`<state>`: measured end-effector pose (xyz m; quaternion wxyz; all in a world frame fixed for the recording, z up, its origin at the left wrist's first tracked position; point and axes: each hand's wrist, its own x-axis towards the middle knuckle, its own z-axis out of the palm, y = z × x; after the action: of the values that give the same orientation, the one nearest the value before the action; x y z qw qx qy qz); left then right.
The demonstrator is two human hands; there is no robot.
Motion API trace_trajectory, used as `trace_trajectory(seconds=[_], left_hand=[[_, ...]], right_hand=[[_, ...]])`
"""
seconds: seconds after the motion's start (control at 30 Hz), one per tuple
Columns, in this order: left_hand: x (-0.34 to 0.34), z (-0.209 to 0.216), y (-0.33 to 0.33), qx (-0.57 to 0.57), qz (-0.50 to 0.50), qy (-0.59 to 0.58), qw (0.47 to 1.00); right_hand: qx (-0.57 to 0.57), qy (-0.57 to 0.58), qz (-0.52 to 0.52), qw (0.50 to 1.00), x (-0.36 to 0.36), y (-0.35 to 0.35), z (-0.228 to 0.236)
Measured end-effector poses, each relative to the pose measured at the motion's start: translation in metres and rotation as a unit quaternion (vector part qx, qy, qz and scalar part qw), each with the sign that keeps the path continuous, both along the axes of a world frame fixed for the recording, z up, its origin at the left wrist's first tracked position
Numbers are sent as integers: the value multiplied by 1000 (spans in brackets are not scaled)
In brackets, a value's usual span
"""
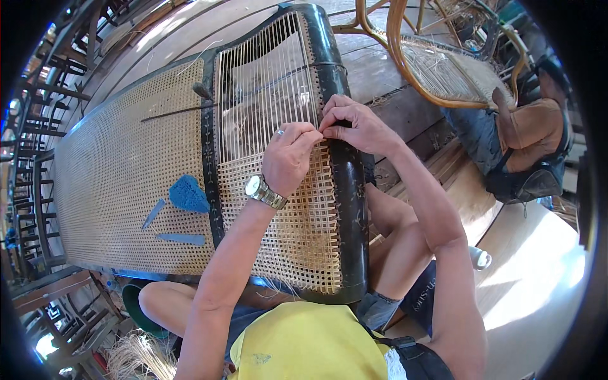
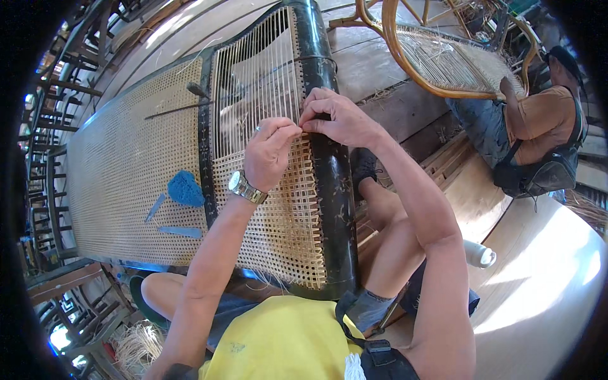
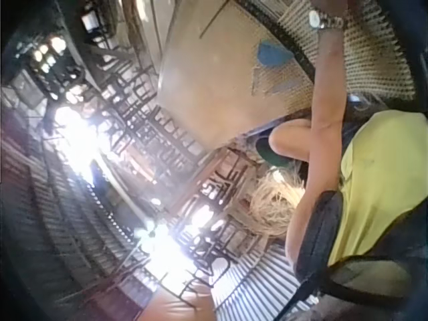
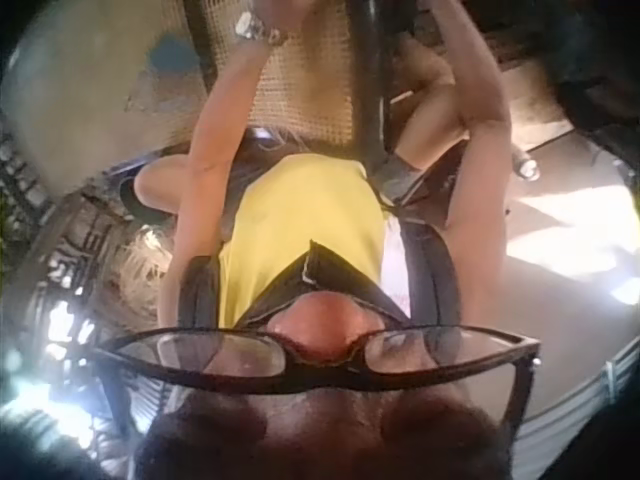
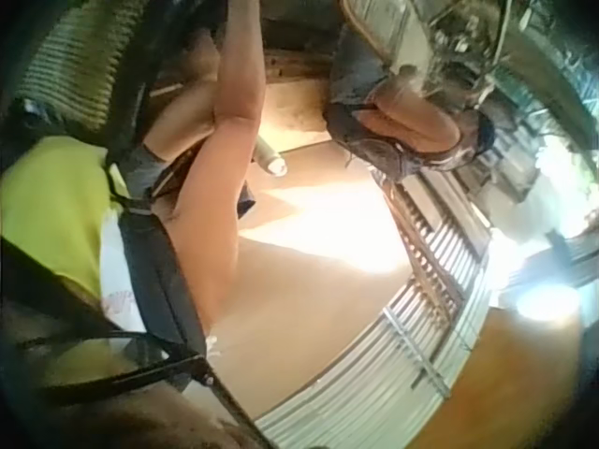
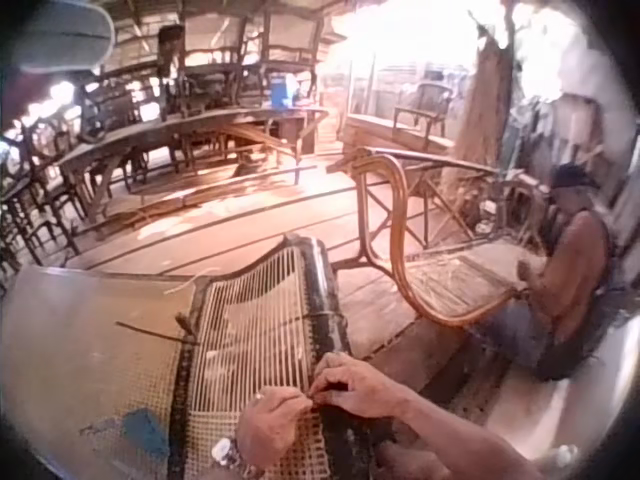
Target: Weaving rattan strips into a furniture frame using tools.
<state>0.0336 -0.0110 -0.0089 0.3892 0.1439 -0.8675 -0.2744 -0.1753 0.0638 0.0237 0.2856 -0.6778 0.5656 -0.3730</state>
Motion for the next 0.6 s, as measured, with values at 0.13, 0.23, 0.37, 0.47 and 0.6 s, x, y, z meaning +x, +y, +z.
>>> trace_trajectory(seconds=[0.13,0.23,0.37,0.47,0.6], left_hand=[[-4,-4,-3,-6,-14,5,1000],[-6,-6,-6,99,-12,-1,995],[-14,-8,-21,195,-3,15,981],[-11,-9,-24,173,-20,14,985],[23,-11,-21,147,48,28,988]], right_hand=[[-2,30,23,999,-5,-2,8],[-7,118,54,992,-1,-4,20],[29,258,78,963,6,-10,27],[50,307,86,947,10,-12,32],[-41,368,141,918,13,-15,33]])
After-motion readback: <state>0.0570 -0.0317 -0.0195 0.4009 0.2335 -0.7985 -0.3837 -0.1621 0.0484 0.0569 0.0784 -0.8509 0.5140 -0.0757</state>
